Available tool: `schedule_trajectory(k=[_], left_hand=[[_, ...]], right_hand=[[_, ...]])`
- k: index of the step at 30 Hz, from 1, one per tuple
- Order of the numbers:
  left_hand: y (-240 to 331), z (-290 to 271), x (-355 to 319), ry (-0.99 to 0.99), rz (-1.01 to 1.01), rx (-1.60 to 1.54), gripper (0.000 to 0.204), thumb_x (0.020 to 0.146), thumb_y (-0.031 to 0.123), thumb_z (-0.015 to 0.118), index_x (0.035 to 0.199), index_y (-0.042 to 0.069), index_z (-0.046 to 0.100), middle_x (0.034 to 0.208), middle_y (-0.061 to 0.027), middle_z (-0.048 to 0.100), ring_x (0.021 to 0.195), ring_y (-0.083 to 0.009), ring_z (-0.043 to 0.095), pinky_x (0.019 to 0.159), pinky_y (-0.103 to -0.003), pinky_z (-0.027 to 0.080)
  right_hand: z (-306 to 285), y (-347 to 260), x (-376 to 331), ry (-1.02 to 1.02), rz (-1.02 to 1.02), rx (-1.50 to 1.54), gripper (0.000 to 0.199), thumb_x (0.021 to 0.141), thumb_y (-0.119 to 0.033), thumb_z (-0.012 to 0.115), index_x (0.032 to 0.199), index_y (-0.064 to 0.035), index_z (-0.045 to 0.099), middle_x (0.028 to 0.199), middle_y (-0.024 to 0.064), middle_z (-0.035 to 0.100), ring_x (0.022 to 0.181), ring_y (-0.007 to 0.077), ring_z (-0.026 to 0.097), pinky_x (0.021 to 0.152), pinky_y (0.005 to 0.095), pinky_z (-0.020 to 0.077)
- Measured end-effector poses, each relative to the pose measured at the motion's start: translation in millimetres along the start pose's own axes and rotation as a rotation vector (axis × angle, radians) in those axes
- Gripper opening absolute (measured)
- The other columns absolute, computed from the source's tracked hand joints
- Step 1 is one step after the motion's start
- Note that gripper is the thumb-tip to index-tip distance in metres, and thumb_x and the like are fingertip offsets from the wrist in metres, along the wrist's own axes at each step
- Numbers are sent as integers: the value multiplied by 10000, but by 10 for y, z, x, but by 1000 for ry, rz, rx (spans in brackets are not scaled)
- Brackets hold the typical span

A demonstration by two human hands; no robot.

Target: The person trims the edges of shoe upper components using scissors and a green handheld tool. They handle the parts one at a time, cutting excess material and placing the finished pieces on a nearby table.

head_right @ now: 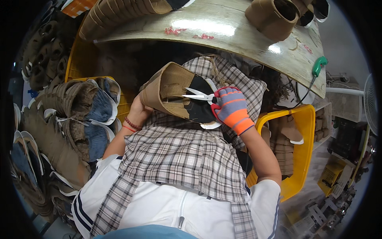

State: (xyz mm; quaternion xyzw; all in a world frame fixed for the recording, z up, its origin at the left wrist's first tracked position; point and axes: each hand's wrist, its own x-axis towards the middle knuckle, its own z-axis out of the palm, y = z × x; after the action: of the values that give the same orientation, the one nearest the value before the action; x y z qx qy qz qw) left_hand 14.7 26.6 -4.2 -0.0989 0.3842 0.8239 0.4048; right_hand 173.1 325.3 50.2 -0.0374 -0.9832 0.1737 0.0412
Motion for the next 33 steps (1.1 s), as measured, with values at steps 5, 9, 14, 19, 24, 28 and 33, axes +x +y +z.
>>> schedule_trajectory(k=[5,9,14,19,24,28,33], left_hand=[[-73,84,105,211,-115,-59,383,986,267,396,1308,66,450,1303,-80,527,1168,-219,529,981,-357,447],[-121,47,81,223,-87,28,424,997,313,353,1344,73,407,1347,-81,487,1197,-225,505,1007,-372,425],[-236,-225,178,137,-34,6,402,989,295,388,1294,45,466,1274,-93,536,1133,-208,542,959,-359,463],[-136,40,87,80,-38,-13,396,981,297,410,1257,27,498,1232,-105,560,1096,-210,563,927,-359,486],[-205,16,122,61,14,133,436,980,327,383,1291,32,463,1259,-122,551,1109,-243,567,922,-372,494],[-199,64,84,69,-23,-5,440,981,330,378,1292,29,460,1254,-125,552,1099,-238,572,908,-366,501],[-156,47,109,-3,-16,-2,378,933,261,572,1230,34,516,1144,-79,582,995,-188,594,814,-356,540]], right_hand=[[123,-20,112,-52,12,-43,336,664,-292,743,917,-119,606,881,84,594,865,275,573,784,389,446],[123,-48,78,-83,19,-95,322,664,-263,745,917,-118,609,893,90,600,870,278,577,767,373,460],[87,111,-13,-209,234,-7,316,665,-231,740,922,-105,606,911,105,607,878,294,577,748,370,468],[-86,-77,232,67,-11,-80,370,662,-264,741,951,-93,584,901,120,591,860,303,565,777,394,447],[-37,-215,549,15,-167,-152,368,678,-316,726,940,-99,584,899,102,588,844,279,564,771,395,435],[-57,-275,616,-19,-195,-231,327,715,-355,695,907,-108,599,857,94,598,821,264,576,743,392,446],[-23,-189,528,-120,-132,-242,319,721,-361,694,898,-112,607,861,91,616,842,249,595,741,377,459]])
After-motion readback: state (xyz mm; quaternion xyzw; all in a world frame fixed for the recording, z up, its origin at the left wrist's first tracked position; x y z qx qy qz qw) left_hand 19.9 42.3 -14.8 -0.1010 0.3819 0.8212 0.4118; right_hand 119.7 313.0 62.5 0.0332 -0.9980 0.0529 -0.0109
